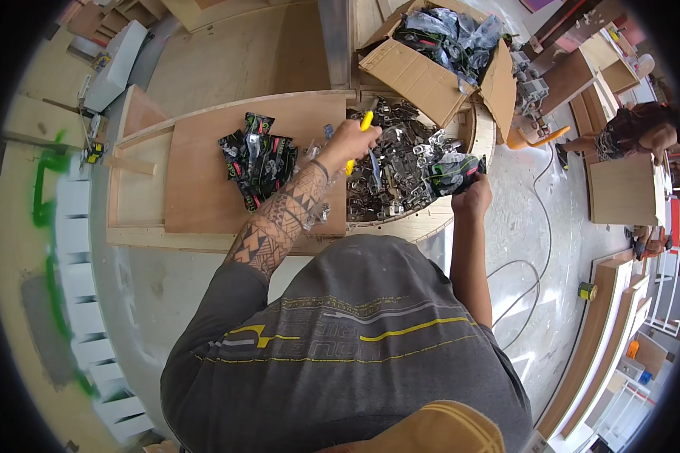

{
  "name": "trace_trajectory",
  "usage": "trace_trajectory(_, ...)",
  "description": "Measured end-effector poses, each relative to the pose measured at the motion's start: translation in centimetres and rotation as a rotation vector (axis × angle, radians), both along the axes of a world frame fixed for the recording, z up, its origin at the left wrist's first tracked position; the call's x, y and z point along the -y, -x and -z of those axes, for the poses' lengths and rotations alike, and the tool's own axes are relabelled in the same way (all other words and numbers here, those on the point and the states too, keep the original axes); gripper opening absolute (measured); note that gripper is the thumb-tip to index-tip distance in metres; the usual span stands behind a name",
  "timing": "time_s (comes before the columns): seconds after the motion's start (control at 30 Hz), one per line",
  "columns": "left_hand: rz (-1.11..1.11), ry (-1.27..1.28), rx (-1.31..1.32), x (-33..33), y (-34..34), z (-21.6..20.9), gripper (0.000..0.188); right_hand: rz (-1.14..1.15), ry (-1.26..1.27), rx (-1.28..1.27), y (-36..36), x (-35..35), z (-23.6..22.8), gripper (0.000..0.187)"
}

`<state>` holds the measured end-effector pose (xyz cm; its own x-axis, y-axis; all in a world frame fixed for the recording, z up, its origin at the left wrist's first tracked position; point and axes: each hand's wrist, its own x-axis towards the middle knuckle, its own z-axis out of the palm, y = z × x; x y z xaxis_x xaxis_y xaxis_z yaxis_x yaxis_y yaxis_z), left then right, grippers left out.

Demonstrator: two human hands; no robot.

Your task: The person uses a utility knife to open plastic bags containing metal hinges, then empties the hinges into a cardboard box and onto a wooden workbench.

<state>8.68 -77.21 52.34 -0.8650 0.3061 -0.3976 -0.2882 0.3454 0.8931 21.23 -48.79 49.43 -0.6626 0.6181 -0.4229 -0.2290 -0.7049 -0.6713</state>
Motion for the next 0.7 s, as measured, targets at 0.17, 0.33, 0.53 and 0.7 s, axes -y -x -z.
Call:
trace_trajectory(0.17, 0.194, 0.293, -0.432, 4.0, 2.9, -3.5, 0.034, 0.056, -0.022, -0.013, -3.1, -3.8, 2.0, 0.016)
trace_trajectory(0.33, 0.605, 0.792, -0.603, 5.1, -2.9, -2.3, 0.035, 0.143, -0.082, 0.131, -4.5, -2.4, 0.4, 0.014)
trace_trajectory(0.53, 0.542, 0.914, -0.624, 6.2, -3.7, -2.1, 0.030, 0.094, -0.052, 0.060, -3.1, -2.1, 1.6, 0.008)
trace_trajectory(0.7, 0.438, 0.911, -0.543, 4.7, -0.8, -5.9, 0.030, 0.103, -0.079, 0.051, -3.2, -3.2, 1.5, 0.007)
